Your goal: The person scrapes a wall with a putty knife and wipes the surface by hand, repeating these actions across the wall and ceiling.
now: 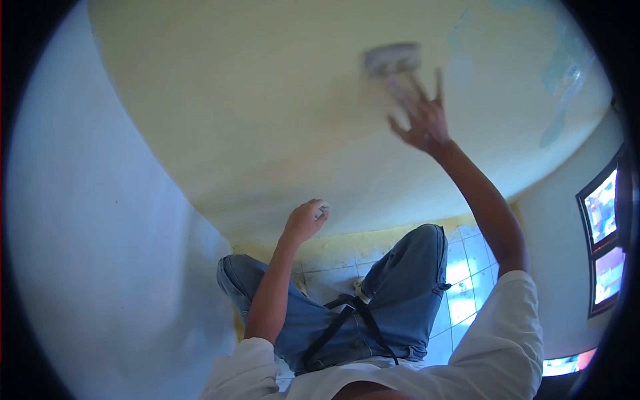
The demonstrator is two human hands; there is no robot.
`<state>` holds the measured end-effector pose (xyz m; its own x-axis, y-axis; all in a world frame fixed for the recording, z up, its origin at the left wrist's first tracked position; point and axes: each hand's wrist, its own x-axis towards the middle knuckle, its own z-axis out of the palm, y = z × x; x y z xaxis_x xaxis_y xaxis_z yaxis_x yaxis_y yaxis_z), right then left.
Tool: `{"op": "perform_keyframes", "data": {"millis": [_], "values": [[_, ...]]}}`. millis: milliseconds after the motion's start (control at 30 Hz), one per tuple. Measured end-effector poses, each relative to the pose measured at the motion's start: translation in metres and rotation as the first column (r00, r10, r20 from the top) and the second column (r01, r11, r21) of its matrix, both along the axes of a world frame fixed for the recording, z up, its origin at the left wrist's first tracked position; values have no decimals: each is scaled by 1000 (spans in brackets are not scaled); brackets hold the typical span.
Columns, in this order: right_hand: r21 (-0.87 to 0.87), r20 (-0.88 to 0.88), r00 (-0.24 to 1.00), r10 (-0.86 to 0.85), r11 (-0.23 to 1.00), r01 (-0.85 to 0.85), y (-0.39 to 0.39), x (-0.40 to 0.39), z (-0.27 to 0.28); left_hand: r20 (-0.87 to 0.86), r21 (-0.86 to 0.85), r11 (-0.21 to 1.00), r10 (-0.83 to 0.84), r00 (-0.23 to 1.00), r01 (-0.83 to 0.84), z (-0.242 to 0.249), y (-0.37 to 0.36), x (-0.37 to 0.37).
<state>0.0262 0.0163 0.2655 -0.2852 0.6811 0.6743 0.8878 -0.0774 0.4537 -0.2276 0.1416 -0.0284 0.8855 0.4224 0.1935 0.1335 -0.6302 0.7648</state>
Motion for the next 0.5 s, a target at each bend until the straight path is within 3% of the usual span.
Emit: {"op": "perform_keyframes", "data": {"millis": [67, 167, 267, 300, 400, 500], "values": [[-302, 216, 971, 105, 953, -35, -2, 2, -12, -9, 6, 1000, -24, 1000, 24, 0, 3, -1], [69, 334, 914, -229, 973, 219, -2, 22, 6, -52, -11, 1000, -22, 998, 22, 10, 3, 1], [-149, 64, 998, 19, 989, -9, 6, -1, -24, -16, -39, 999, -2, 1000, 1, 8, 3, 1], [-216, 188, 979, 78, 976, -36, 7, -5, -20, -42, -25, 1000, -8, 999, 7, 8, 6, 0], [117, 97, 995, -39, 993, 27, 6, 20, -6, -119, -13, 999, -34, 992, 32, 0, 7, 0], [-84, 80, 997, 12, 996, -6, 9, 2, -19, -220, -21, 997, -80, 972, 77, -15, 4, 2]]}}
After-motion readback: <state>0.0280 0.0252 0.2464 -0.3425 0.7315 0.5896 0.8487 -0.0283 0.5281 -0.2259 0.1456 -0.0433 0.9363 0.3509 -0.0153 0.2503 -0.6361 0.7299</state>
